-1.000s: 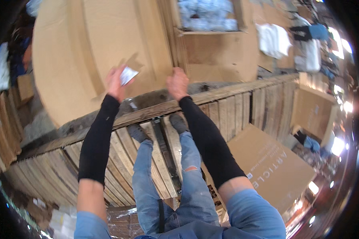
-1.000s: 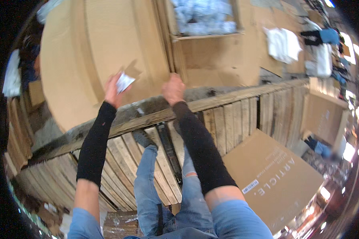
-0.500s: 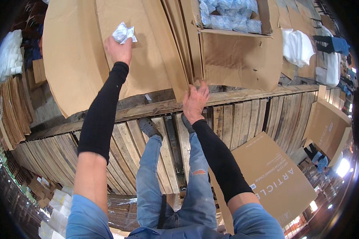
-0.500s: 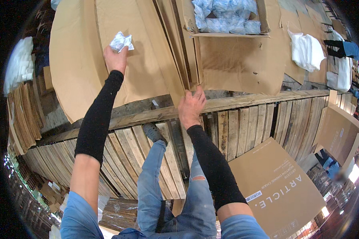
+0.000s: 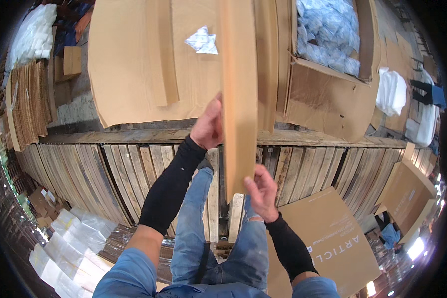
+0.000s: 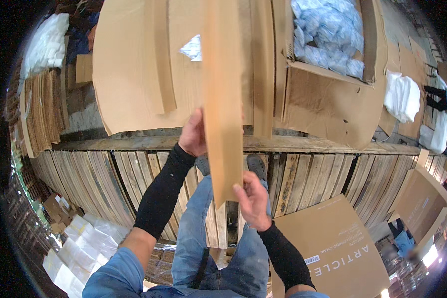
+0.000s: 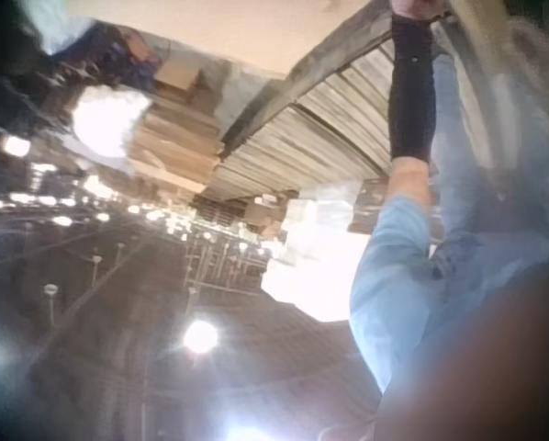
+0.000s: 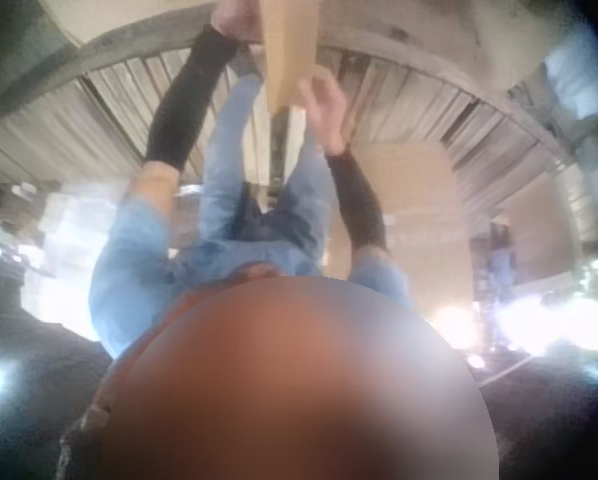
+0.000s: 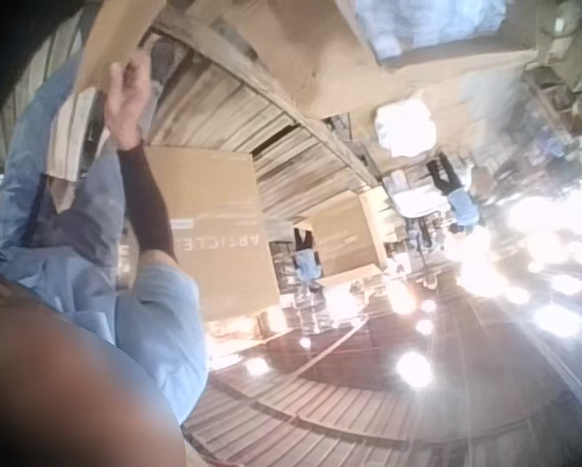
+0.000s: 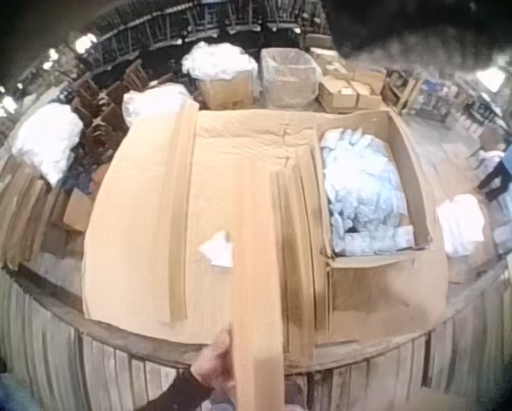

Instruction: The person assembles a cardboard box, places a wrapped wooden chair inside, adds foam padding and cardboard dividers, then seals the box with packing tape. The person handles multiple cardboard pieces and a tape dispenser to complete the packaging.

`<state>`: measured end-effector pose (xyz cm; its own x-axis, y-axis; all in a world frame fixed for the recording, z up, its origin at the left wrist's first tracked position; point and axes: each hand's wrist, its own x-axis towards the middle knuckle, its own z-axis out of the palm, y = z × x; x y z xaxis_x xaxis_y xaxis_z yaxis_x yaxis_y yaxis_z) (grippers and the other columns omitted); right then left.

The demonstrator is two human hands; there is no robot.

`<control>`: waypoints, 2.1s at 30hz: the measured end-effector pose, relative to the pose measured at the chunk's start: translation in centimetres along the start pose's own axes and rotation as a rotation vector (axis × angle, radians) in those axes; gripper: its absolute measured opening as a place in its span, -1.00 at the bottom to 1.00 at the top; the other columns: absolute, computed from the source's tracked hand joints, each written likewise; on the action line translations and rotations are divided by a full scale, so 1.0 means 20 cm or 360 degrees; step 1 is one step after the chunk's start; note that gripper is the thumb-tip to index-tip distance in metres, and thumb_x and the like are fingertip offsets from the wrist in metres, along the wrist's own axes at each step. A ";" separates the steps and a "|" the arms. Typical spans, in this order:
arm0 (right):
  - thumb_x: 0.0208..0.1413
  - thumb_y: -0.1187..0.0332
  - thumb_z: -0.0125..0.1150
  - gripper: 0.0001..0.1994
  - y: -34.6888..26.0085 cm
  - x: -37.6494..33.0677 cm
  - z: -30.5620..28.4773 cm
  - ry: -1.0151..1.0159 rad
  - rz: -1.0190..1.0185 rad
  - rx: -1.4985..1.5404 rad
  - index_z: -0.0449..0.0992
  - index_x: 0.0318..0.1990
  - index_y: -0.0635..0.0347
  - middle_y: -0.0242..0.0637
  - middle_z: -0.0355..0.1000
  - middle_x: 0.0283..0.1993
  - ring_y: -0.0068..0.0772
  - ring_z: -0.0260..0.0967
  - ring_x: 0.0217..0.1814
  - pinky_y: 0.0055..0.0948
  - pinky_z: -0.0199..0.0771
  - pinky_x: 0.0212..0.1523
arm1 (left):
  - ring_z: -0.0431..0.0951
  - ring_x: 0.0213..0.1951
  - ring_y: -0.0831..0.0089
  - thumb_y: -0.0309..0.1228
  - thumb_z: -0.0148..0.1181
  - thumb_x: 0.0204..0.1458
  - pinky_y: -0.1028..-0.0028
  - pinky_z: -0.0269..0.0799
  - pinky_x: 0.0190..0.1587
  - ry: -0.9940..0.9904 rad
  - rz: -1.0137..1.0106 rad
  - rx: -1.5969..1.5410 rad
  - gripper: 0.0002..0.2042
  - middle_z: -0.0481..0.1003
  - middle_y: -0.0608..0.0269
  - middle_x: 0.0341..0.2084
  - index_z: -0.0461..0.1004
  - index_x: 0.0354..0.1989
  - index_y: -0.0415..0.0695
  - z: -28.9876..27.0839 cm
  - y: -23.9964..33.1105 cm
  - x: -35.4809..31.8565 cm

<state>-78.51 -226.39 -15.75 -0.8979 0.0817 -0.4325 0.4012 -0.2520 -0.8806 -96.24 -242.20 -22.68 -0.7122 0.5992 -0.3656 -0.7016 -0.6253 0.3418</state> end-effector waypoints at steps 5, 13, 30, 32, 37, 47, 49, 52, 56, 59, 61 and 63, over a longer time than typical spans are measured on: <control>0.32 0.36 0.21 -0.60 0.11 0.05 0.12 -0.0619 0.0278 -0.0193 0.39 0.22 0.41 -0.18 0.43 0.18 -0.45 0.43 0.11 -0.40 0.45 0.15 | 0.52 0.00 0.13 0.39 0.03 0.08 0.13 0.56 0.05 0.0017 0.0296 0.0234 -0.06 0.41 0.03 0.10 0.19 0.36 -0.24 -0.02 0.46 -0.23; -0.09 0.03 0.55 0.03 0.24 1.10 1.02 0.0111 -0.0230 -0.1066 0.10 0.41 0.45 0.23 0.27 0.30 0.09 0.24 0.37 -0.02 0.30 0.32 | 0.53 -0.05 0.24 0.16 0.16 0.16 0.18 0.58 -0.02 0.0680 0.0720 0.0454 -0.23 0.40 0.07 0.08 0.23 0.30 -0.26 -0.23 0.64 -0.98; -0.13 0.23 0.44 0.00 0.47 1.02 0.87 0.0145 -0.0222 -0.2111 -0.06 0.42 0.39 0.37 0.21 0.21 0.35 0.24 0.27 0.05 0.35 0.24 | 0.50 -0.04 0.31 0.09 0.09 0.21 0.19 0.58 -0.03 0.1246 0.0593 -0.0123 -0.35 0.41 0.17 0.07 0.25 0.26 -0.21 -0.22 -0.08 -1.87; -0.12 0.17 0.46 0.05 0.53 1.00 0.80 0.0063 -0.0154 -0.2102 -0.10 0.44 0.37 0.40 0.19 0.25 0.35 0.23 0.29 0.03 0.35 0.26 | 0.48 -0.06 0.32 0.12 0.01 0.25 0.25 0.55 -0.07 0.1342 0.0618 -0.0181 -0.38 0.40 0.20 0.04 0.23 0.27 -0.11 -0.18 -0.14 -1.99; -0.22 -0.02 0.58 0.00 0.62 1.08 0.85 0.0198 0.0039 -0.2056 0.22 0.27 0.47 0.30 0.43 0.06 0.20 0.43 0.14 -0.03 0.48 0.09 | 0.51 -0.07 0.31 0.08 0.13 0.19 0.19 0.59 -0.09 0.1542 0.0911 -0.0366 -0.37 0.43 0.14 0.01 0.25 0.25 -0.15 -0.08 -0.32 -2.37; -0.07 0.32 0.44 -0.78 0.43 0.67 1.08 0.0301 0.0197 -0.0958 0.50 -0.44 0.22 -0.32 0.47 -0.49 -0.34 0.41 -0.48 -0.26 0.41 -0.46 | 0.55 -0.16 0.26 -0.19 0.27 0.18 0.17 0.64 -0.19 0.2066 0.1334 -0.0603 -0.48 0.47 0.10 -0.05 0.20 0.24 0.01 -0.08 -0.46 -2.93; -0.08 0.32 0.42 -0.75 0.29 0.39 1.29 0.0332 -0.0115 -0.0963 0.51 -0.37 0.28 -0.29 0.50 -0.44 -0.27 0.42 -0.43 -0.19 0.43 -0.40 | 0.55 -0.16 0.26 -0.27 0.25 0.20 0.17 0.63 -0.19 0.1983 0.1472 -0.0698 -0.47 0.47 0.10 -0.05 0.13 0.27 0.02 -0.07 -0.37 -3.07; -0.08 0.30 0.39 -0.67 0.40 0.22 1.04 0.0308 -0.0609 -0.1645 0.50 -0.24 0.35 -0.20 0.53 -0.31 -0.25 0.43 -0.36 -0.19 0.43 -0.36 | 0.55 -0.16 0.26 -0.31 0.22 0.21 0.17 0.63 -0.20 0.1905 0.1574 -0.0658 -0.50 0.47 0.08 -0.03 0.14 0.26 0.01 -0.12 -0.16 -3.25; -0.10 0.45 0.40 -0.75 0.02 -0.69 1.91 -0.0446 -0.0313 -0.1109 0.49 -0.26 0.32 -0.28 0.48 -0.43 -0.40 0.44 -0.43 -0.33 0.44 -0.41 | 0.57 -0.21 0.36 -0.44 0.28 0.16 0.34 0.64 -0.26 0.2002 0.1746 -0.0582 -0.49 0.51 0.13 -0.07 0.18 0.22 -0.08 -0.10 0.23 -3.56; -0.01 0.41 0.43 -0.77 -0.04 -1.11 2.31 -0.0854 -0.0088 -0.0879 0.53 -0.25 0.29 -0.30 0.49 -0.40 -0.49 0.42 -0.39 -0.38 0.45 -0.38 | 0.57 -0.24 0.43 -0.48 0.33 0.12 0.39 0.61 -0.27 0.2114 0.1813 -0.0439 -0.51 0.53 0.14 -0.05 0.21 0.16 -0.09 -0.11 0.55 -3.77; 0.03 0.40 0.43 -0.77 -0.10 -1.28 2.58 -0.1249 0.0049 -0.1090 0.54 -0.21 0.30 -0.26 0.51 -0.33 -0.49 0.44 -0.33 -0.37 0.47 -0.32 | 0.57 -0.25 0.48 -0.47 0.36 0.09 0.43 0.60 -0.28 0.2214 0.1894 -0.0367 -0.52 0.55 0.14 -0.04 0.23 0.11 -0.09 -0.17 0.73 -3.92; 0.07 0.39 0.39 -0.73 -0.14 -1.39 2.84 -0.1663 0.0137 -0.1539 0.54 -0.13 0.35 -0.18 0.51 -0.26 -0.41 0.47 -0.25 -0.34 0.49 -0.24 | 0.57 -0.23 0.45 -0.44 0.37 0.10 0.39 0.59 -0.25 0.2167 0.2000 -0.0438 -0.52 0.57 0.14 -0.05 0.23 0.12 -0.10 -0.27 0.91 -4.06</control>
<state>-64.85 -282.66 9.75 -0.4129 -0.7434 -0.5261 0.0421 0.5614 -0.8264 -50.91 -304.93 8.55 -0.1405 -0.8862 -0.4414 0.2708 -0.4632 0.8439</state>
